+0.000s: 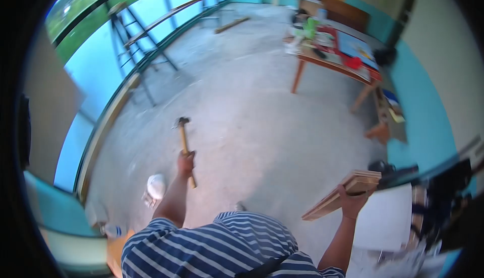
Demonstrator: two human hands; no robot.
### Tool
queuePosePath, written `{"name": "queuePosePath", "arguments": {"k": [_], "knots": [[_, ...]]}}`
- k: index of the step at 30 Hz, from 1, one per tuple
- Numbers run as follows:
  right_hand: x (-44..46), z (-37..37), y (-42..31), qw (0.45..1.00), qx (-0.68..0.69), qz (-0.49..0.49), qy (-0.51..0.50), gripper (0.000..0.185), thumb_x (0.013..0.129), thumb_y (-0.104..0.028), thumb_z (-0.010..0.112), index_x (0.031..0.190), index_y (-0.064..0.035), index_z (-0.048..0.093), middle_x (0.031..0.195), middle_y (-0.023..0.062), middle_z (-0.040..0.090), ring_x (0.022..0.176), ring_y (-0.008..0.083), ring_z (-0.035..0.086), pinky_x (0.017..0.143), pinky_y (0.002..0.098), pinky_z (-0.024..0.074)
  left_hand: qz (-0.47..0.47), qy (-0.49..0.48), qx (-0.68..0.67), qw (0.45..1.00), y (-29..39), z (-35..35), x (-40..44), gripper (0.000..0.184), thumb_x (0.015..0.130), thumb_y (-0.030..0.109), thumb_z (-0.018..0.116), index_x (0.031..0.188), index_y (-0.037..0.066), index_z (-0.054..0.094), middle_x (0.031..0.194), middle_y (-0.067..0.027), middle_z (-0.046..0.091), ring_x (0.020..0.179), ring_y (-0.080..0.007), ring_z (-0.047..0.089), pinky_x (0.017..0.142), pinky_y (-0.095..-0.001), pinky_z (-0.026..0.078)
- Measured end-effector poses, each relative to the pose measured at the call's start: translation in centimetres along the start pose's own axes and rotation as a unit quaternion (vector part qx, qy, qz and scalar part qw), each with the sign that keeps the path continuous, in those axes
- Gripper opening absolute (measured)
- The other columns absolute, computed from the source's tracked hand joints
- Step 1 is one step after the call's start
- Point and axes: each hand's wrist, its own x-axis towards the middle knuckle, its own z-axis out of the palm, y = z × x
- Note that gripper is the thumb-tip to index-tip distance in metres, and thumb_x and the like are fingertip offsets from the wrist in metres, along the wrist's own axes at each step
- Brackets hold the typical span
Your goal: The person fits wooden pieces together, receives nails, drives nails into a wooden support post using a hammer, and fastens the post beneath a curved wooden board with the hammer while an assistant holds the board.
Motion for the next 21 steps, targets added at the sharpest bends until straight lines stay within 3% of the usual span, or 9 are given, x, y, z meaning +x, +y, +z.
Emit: {"name": "queuePosePath", "arguments": {"k": [2,3,6,8,10,16,17,20,21], "knots": [[0.8,3.8,1.8,1.0,0.012,-0.009,-0.022,0.104,0.059,-0.023,0.094,0.141,0.0058,0.036,0.134,0.0187,0.049,0.12,0.0297,0.053,0.103,0.0401,0.0459,-0.031,-0.025,-0.014,0.999,8.1,-2.1,-4.3,0.031,0.088,0.029,0.076,0.098,0.004,0.059,0.076,-0.0112,0.065,0.061,-0.0205,0.062,0.056,-0.0371,0.052],[2.6,7.6,-0.2,0.998,0.043,-0.029,-0.035,0.104,0.06,-0.024,0.094,0.141,0.0054,0.036,0.135,0.0188,0.048,0.121,0.0297,0.052,0.104,0.0401,0.0454,-0.044,-0.03,-0.072,0.996,8.0,-2.1,-2.3,0.031,0.088,0.029,0.076,0.096,0.005,0.057,0.071,-0.0059,0.06,0.051,-0.0139,0.057,0.047,-0.0321,0.048],[5.2,15.2,-3.7,0.991,0.093,-0.071,-0.066,0.105,0.062,-0.025,0.093,0.143,0.0042,0.033,0.137,0.0189,0.046,0.123,0.0293,0.051,0.106,0.04,0.0438,-0.076,-0.15,-0.313,0.935,13.2,-3.5,-1.6,0.021,0.092,0.018,0.069,0.097,0.008,0.052,0.068,-0.0021,0.053,0.052,-0.0133,0.052,0.05,-0.0304,0.048],[8.6,22.4,-6.5,0.987,0.096,-0.104,-0.071,0.106,0.063,-0.025,0.093,0.144,0.0034,0.032,0.138,0.0186,0.045,0.125,0.0286,0.049,0.107,0.0397,0.0427,-0.05,-0.26,-0.492,0.829,17.6,-4.4,1.6,0.018,0.095,0.017,0.067,0.102,0.009,0.052,0.081,-0.0088,0.057,0.056,-0.0134,0.052,0.053,-0.03,0.048],[11.6,28.6,-8.3,0.986,0.126,-0.063,-0.094,0.105,0.064,-0.023,0.093,0.144,0.0025,0.031,0.138,0.0175,0.045,0.125,0.0278,0.049,0.108,0.0395,0.042,-0.005,-0.355,-0.647,0.675,23.3,-5.8,3.0,0.017,0.095,0.016,0.066,0.103,0.009,0.052,0.093,-0.0149,0.062,0.058,-0.0134,0.052,0.054,-0.0299,0.047],[20.1,50.3,-15.0,0.942,0.251,-0.054,-0.215,0.09,0.066,-0.017,0.091,0.137,0.0015,0.039,0.132,0.0137,0.047,0.12,0.0259,0.051,0.105,0.0383,0.0437,0.299,-0.449,-0.633,0.555,37.7,-4.8,13.8,0.011,0.097,0.014,0.061,0.101,0.013,0.051,0.109,-0.0203,0.066,0.053,-0.0135,0.056,0.058,-0.0283,0.051],[21.7,54.3,-16.5,0.93,0.274,-0.054,-0.239,0.089,0.066,-0.017,0.091,0.136,0.0016,0.04,0.131,0.0135,0.048,0.119,0.0258,0.052,0.103,0.0383,0.0443,0.343,-0.464,-0.64,0.508,39.7,-4.0,16.1,0.015,0.096,0.014,0.065,0.101,0.01,0.051,0.124,-0.0324,0.06,0.062,-0.0135,0.056,0.058,-0.0276,0.048],[25.7,64.9,-21.5,0.925,0.251,-0.108,-0.263,0.079,0.066,-0.017,0.091,0.13,0.0009,0.047,0.125,0.0134,0.053,0.112,0.0241,0.056,0.097,0.0372,0.0474,0.439,-0.395,-0.585,0.557,46.4,-3.2,22.1,0.012,0.096,0.01,0.064,0.094,0.009,0.051,0.109,-0.0204,0.068,0.051,-0.0135,0.056,0.048,-0.0342,0.051],[27.1,68.2,-23.6,0.911,0.276,-0.125,-0.28,0.076,0.066,-0.017,0.091,0.128,0.0007,0.049,0.122,0.0131,0.055,0.11,0.0236,0.057,0.096,0.037,0.0481,0.44,-0.404,-0.588,0.545,48.3,-3.0,24.2,0.013,0.096,0.01,0.064,0.093,0.008,0.051,0.106,-0.0195,0.069,0.05,-0.0145,0.055,0.047,-0.0353,0.05]]}}
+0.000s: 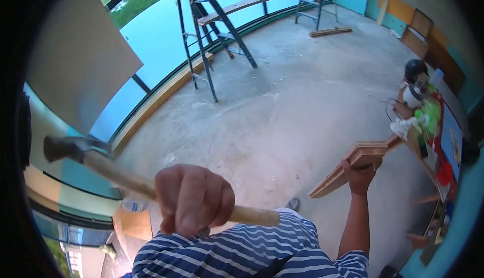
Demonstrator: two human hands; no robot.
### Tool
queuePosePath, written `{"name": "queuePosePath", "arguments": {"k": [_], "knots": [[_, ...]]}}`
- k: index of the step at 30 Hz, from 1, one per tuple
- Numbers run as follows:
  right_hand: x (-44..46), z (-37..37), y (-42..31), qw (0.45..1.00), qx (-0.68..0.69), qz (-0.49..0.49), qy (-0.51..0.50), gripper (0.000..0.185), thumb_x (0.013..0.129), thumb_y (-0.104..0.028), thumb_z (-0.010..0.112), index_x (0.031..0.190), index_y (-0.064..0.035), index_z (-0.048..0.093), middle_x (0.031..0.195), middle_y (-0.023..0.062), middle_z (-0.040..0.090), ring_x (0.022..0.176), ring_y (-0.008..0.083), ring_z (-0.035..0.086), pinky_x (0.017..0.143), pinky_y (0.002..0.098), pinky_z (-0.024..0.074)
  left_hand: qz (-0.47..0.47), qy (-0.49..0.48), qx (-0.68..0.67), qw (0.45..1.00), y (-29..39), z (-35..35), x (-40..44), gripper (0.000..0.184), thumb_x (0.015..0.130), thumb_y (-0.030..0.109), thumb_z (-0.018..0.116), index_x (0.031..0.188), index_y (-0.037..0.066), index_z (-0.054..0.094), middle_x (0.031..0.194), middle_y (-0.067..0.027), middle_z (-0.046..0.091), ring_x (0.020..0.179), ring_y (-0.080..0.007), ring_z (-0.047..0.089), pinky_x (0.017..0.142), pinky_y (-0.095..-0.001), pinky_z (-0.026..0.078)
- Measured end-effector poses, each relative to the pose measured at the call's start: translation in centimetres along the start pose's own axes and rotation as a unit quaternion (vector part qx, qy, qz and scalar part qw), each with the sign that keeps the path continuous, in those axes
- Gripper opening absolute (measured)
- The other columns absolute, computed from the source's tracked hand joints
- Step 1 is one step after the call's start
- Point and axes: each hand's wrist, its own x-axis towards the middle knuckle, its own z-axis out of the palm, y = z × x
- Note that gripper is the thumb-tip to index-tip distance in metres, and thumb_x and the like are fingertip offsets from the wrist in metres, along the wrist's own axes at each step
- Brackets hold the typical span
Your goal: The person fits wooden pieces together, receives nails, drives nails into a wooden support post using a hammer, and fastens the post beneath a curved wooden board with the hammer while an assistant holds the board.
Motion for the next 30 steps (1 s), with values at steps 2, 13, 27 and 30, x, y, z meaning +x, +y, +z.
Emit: {"name": "queuePosePath", "arguments": {"k": [2,13,27,30], "knots": [[6.0,4.2,2.5,0.998,0.041,-0.028,-0.048,0.059,0.067,-0.016,0.089,0.115,-0.0005,0.058,0.109,0.01,0.063,0.099,0.0206,0.062,0.088,0.0354,0.0521,0.004,-0.009,-0.027,1.0,-0.7,-2.7,3.8,0.015,0.096,0.011,0.065,0.091,0.008,0.051,0.102,-0.0177,0.07,0.048,-0.0165,0.053,0.044,-0.0375,0.048],[38.3,27.0,11.4,0.989,0.044,-0.053,-0.134,0.083,0.063,-0.016,0.093,0.127,0.0008,0.043,0.119,0.0127,0.054,0.108,0.0232,0.057,0.092,0.0371,0.0507,0.192,-0.016,0.011,0.981,-10.9,-31.3,17.1,0.022,0.095,0.015,0.069,0.081,0.009,0.054,0.112,-0.0266,0.07,0.049,-0.0093,0.054,0.042,-0.0227,0.045],[76.1,56.8,25.9,0.977,0.084,-0.076,-0.182,0.101,0.063,-0.028,0.096,0.138,0.0019,0.035,0.125,0.0163,0.055,0.112,0.0275,0.057,0.096,0.0388,0.0487,0.046,0.15,0.236,0.959,-16.5,-77.6,30.1,0.02,0.089,0.014,0.076,0.092,0.009,0.057,0.096,-0.0114,0.06,0.069,-0.0148,0.056,0.062,-0.0292,0.05],[82.7,64.6,29.7,0.954,0.154,-0.061,-0.25,0.097,0.063,-0.029,0.095,0.134,0.0015,0.037,0.124,0.0162,0.054,0.112,0.0277,0.056,0.097,0.0403,0.0477,0.021,0.32,0.318,0.892,-20.4,-87.2,25.2,0.019,0.091,0.014,0.073,0.101,0.006,0.059,0.096,-0.0103,0.061,0.073,-0.0157,0.059,0.066,-0.0319,0.05]]}}
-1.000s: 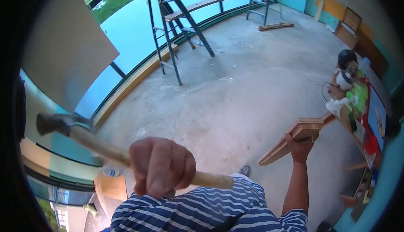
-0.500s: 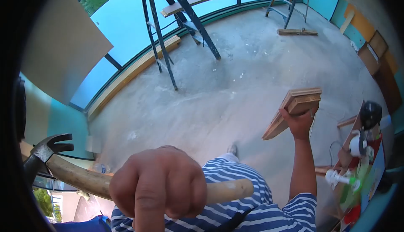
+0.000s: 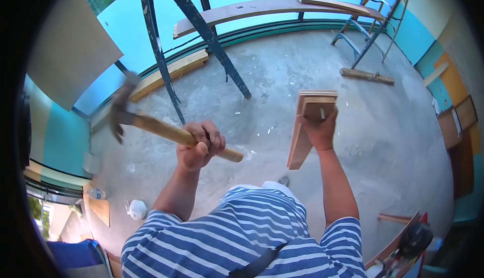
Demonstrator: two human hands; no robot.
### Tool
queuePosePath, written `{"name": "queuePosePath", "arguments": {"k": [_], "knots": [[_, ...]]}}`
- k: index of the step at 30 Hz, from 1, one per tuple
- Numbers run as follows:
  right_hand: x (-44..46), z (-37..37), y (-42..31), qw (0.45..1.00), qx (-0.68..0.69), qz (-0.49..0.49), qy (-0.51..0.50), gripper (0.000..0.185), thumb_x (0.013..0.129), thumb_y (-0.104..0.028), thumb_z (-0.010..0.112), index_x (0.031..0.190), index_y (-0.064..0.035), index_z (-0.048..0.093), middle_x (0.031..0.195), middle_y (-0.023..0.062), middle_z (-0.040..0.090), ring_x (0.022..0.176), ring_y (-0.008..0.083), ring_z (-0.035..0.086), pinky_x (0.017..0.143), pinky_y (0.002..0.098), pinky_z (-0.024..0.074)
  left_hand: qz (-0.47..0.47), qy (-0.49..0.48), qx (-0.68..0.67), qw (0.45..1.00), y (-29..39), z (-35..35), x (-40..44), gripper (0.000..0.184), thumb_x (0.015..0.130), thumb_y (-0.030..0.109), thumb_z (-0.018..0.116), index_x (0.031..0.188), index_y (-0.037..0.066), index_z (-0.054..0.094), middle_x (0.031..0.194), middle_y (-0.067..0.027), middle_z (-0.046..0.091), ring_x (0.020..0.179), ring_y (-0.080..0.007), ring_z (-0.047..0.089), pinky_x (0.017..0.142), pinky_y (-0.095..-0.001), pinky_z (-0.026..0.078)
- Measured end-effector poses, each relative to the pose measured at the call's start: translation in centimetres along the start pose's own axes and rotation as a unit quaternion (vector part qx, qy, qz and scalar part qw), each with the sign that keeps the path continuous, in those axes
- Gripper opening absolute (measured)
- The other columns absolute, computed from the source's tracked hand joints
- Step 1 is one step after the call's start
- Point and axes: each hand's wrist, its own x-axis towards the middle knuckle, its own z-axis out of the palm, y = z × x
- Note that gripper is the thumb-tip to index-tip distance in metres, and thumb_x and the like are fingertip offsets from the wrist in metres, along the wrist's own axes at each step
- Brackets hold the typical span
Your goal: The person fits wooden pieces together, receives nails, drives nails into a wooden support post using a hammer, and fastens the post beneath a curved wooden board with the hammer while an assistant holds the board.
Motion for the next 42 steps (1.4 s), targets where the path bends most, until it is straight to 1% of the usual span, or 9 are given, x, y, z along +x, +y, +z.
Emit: {"name": "queuePosePath", "arguments": {"k": [3,9,12,15,16,19,28,37,42], "knots": [[8.2,2.9,3.8,0.998,-0.05,0.002,-0.044,0.097,0.061,-0.03,0.095,0.132,0.0005,0.036,0.123,0.0154,0.055,0.112,0.0278,0.057,0.096,0.0409,0.0478,-0.12,0.183,0.134,0.967,-7.0,-5.1,-0.9,0.026,0.093,0.012,0.07,0.116,0.004,0.06,0.098,-0.0093,0.064,0.077,-0.0149,0.061,0.069,-0.0322,0.051],[23.6,10.3,10.9,0.993,-0.04,-0.044,-0.1,0.094,0.06,-0.031,0.095,0.126,-0.0006,0.034,0.12,0.0143,0.055,0.11,0.0262,0.058,0.094,0.0397,0.0485,-0.277,0.339,0.271,0.857,-15.1,-12.5,1.8,0.032,0.091,0.015,0.071,0.119,0.002,0.063,0.092,-0.0038,0.067,0.08,-0.012,0.062,0.073,-0.029,0.051],[30.4,14.3,15.3,0.991,-0.035,-0.038,-0.121,0.095,0.06,-0.031,0.095,0.125,-0.0007,0.033,0.119,0.014,0.055,0.107,0.0261,0.058,0.092,0.0404,0.0494,-0.254,0.345,0.3,0.852,-19.8,-17.0,6.3,0.027,0.092,0.01,0.071,0.117,0.003,0.064,0.095,-0.0054,0.067,0.08,-0.0125,0.061,0.071,-0.0288,0.051],[36.2,18.6,18.3,0.988,-0.053,-0.007,-0.142,0.095,0.059,-0.032,0.096,0.123,-0.002,0.032,0.116,0.0133,0.057,0.105,0.0261,0.059,0.09,0.041,0.0504,-0.294,0.336,0.457,0.769,-23.1,-20.9,14.0,0.026,0.091,0.008,0.071,0.116,0.003,0.065,0.095,-0.0034,0.068,0.081,-0.0106,0.061,0.071,-0.0268,0.051],[38.6,20.1,19.4,0.988,-0.049,-0.009,-0.148,0.095,0.059,-0.032,0.096,0.123,-0.0025,0.033,0.116,0.0129,0.057,0.104,0.026,0.059,0.089,0.041,0.0507,-0.259,0.37,0.349,0.821,-25.1,-22.8,15.8,0.026,0.091,0.006,0.072,0.116,0.003,0.065,0.095,-0.0018,0.068,0.082,-0.0087,0.061,0.071,-0.0251,0.051],[44.0,24.6,23.0,0.986,-0.011,-0.013,-0.165,0.094,0.058,-0.033,0.096,0.121,-0.0044,0.033,0.113,0.0111,0.058,0.103,0.0248,0.06,0.088,0.0405,0.0511,-0.24,0.379,0.33,0.831,-28.7,-27.2,23.4,0.025,0.091,0.007,0.072,0.115,0.003,0.066,0.092,-0.0006,0.068,0.081,-0.0076,0.061,0.07,-0.0244,0.051],[56.2,38.5,32.8,0.96,0.039,-0.019,-0.275,0.087,0.061,-0.037,0.093,0.115,-0.0079,0.032,0.111,0.0069,0.055,0.101,0.0203,0.055,0.091,0.0328,0.046,-0.236,0.477,0.441,0.723,-39.3,-36.4,38.8,0.028,0.088,0.018,0.075,0.112,0.005,0.069,0.102,-0.0057,0.073,0.093,-0.0147,0.067,0.085,-0.0304,0.052],[60.4,46.9,38.7,0.951,0.017,0.024,-0.308,0.09,0.06,-0.034,0.094,0.121,-0.0032,0.035,0.119,0.0109,0.055,0.109,0.0226,0.057,0.095,0.0347,0.0477,-0.168,0.552,0.442,0.686,-46.3,-41.7,47.3,0.033,0.09,0.018,0.074,0.118,0.003,0.068,0.105,-0.0059,0.074,0.098,-0.0126,0.067,0.09,-0.0287,0.052],[61.7,47.9,44.6,0.921,0.139,0.046,-0.361,0.078,0.065,-0.023,0.093,0.119,-0.0036,0.039,0.121,0.0111,0.058,0.11,0.0222,0.06,0.092,0.0376,0.0512,-0.239,0.552,0.455,0.657,-45.8,-44.5,45.8,0.033,0.088,0.017,0.075,0.119,0.005,0.068,0.103,-0.0064,0.073,0.096,-0.0128,0.067,0.087,-0.0289,0.053]]}}
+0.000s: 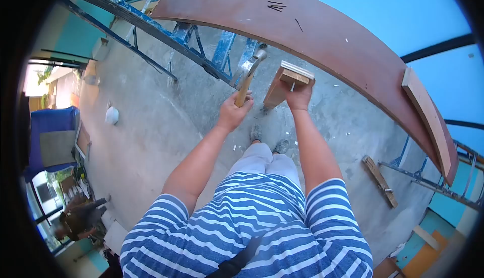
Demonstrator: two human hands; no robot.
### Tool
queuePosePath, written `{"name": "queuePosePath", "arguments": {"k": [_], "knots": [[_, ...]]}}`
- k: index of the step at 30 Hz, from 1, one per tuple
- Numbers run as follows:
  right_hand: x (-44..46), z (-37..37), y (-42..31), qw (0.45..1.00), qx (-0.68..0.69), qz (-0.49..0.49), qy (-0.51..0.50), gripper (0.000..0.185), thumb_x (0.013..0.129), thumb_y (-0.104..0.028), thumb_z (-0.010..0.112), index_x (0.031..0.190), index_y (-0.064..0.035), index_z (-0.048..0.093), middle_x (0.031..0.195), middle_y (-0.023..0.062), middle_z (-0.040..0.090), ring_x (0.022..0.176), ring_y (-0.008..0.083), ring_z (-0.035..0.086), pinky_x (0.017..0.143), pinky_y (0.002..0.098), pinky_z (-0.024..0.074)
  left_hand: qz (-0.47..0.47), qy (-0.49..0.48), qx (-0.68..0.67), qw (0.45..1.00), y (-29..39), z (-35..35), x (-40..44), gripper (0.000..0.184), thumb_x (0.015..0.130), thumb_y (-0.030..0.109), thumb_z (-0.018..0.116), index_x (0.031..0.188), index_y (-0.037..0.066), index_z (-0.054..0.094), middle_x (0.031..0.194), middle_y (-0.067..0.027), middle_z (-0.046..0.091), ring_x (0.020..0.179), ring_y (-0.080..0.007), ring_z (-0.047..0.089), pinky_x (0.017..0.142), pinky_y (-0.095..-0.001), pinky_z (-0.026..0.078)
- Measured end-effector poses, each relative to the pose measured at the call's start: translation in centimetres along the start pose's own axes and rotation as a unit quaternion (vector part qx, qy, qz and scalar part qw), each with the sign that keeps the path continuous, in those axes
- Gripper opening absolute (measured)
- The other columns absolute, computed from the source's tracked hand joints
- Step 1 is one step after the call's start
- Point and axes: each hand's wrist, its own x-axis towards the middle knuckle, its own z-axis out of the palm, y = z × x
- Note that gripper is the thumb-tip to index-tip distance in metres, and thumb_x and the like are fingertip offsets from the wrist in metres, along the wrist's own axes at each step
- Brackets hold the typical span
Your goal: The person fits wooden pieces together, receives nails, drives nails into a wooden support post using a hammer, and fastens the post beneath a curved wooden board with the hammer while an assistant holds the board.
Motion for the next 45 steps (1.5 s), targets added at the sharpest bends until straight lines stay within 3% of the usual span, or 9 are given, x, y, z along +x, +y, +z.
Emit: {"name": "queuePosePath", "arguments": {"k": [6,10,19,25,33,37,40,43,45], "knots": [[0.9,-2.7,-2.8,0.997,-0.029,0.059,-0.05,0.039,0.079,-0.003,0.079,0.105,-0.0049,0.05,0.101,0.0065,0.068,0.094,0.0159,0.065,0.082,0.0327,0.0546,-0.083,0.025,0.036,0.996,-2.2,-2.4,-0.1,0.035,0.087,0.024,0.075,0.117,0.006,0.069,0.094,-0.0047,0.072,0.087,-0.0138,0.067,0.08,-0.0306,0.053],[2.3,-3.4,0.2,0.995,-0.053,0.033,-0.084,0.045,0.074,-0.01,0.084,0.105,-0.0032,0.052,0.101,0.0088,0.069,0.092,0.0194,0.067,0.083,0.0338,0.0542,-0.136,0.018,0.063,0.989,-2.9,-2.7,-0.1,0.036,0.087,0.029,0.075,0.114,0.006,0.07,0.094,-0.0059,0.072,0.087,-0.0148,0.067,0.08,-0.0315,0.053],[4.8,-5.3,0.2,0.967,-0.208,0.006,-0.144,0.052,0.073,-0.021,0.083,0.114,-0.0021,0.058,0.108,0.0148,0.069,0.101,0.0328,0.066,0.088,0.0399,0.0529,0.024,-0.027,0.04,0.999,-0.2,2.0,4.3,0.031,0.086,0.028,0.076,0.111,0.01,0.071,0.098,-0.0096,0.072,0.089,-0.0197,0.068,0.082,-0.0339,0.053],[5.9,-5.7,-1.7,0.953,-0.159,0.058,-0.253,0.035,0.083,-0.012,0.072,0.116,-0.004,0.065,0.115,0.0148,0.07,0.108,0.0306,0.067,0.091,0.0404,0.0526,0.16,0.029,-0.031,0.986,-0.1,7.9,7.5,0.027,0.082,0.02,0.074,0.105,0.007,0.069,0.113,-0.0189,0.066,0.102,-0.037,0.065,0.09,-0.0397,0.052],[6.4,-8.0,-1.9,0.923,-0.223,0.068,-0.306,0.048,0.083,-0.021,0.078,0.125,-0.0034,0.062,0.119,0.0179,0.069,0.108,0.0333,0.066,0.093,0.0393,0.0516,0.045,0.001,-0.09,0.995,0.4,12.4,9.4,0.026,0.076,0.016,0.075,0.099,0.007,0.068,0.105,-0.0121,0.069,0.094,-0.0272,0.067,0.086,-0.0366,0.053],[8.1,-8.6,-5.2,0.851,-0.308,0.087,-0.417,0.054,0.085,-0.032,0.076,0.127,0.0002,0.061,0.119,0.0235,0.067,0.112,0.0385,0.064,0.096,0.042,0.0507,-0.015,-0.032,-0.131,0.991,1.9,11.9,9.9,0.026,0.074,0.018,0.076,0.095,0.007,0.066,0.09,-0.0081,0.071,0.084,-0.0213,0.067,0.083,-0.0347,0.054],[9.6,-9.8,-11.0,0.658,-0.558,0.045,-0.504,0.055,0.087,-0.041,0.072,0.122,0.0006,0.063,0.117,0.0237,0.068,0.11,0.0422,0.063,0.094,0.0467,0.0497,-0.013,-0.02,-0.173,0.985,1.8,12.3,10.2,0.035,0.074,0.017,0.078,0.106,0.007,0.067,0.101,-0.0075,0.073,0.09,-0.0195,0.068,0.085,-0.0343,0.053],[14.3,-11.0,-15.0,0.818,-0.439,-0.166,-0.333,0.029,0.092,-0.032,0.066,0.106,-0.0065,0.068,0.097,0.0179,0.069,0.092,0.0409,0.064,0.081,0.0502,0.0495,-0.004,0.03,-0.218,0.976,-0.7,13.7,11.0,0.045,0.074,0.015,0.078,0.116,0.005,0.067,0.109,-0.0085,0.072,0.095,-0.0188,0.067,0.086,-0.0337,0.053],[17.1,-10.4,-12.9,0.849,-0.369,-0.296,-0.236,0.019,0.095,-0.028,0.063,0.101,-0.0107,0.068,0.091,0.0146,0.066,0.087,0.0384,0.062,0.077,0.0496,0.0481,0.01,0.002,-0.269,0.963,-2.2,14.2,11.3,0.04,0.074,0.011,0.079,0.11,0.001,0.066,0.118,-0.0108,0.07,0.098,-0.0193,0.066,0.087,-0.033,0.052]]}}
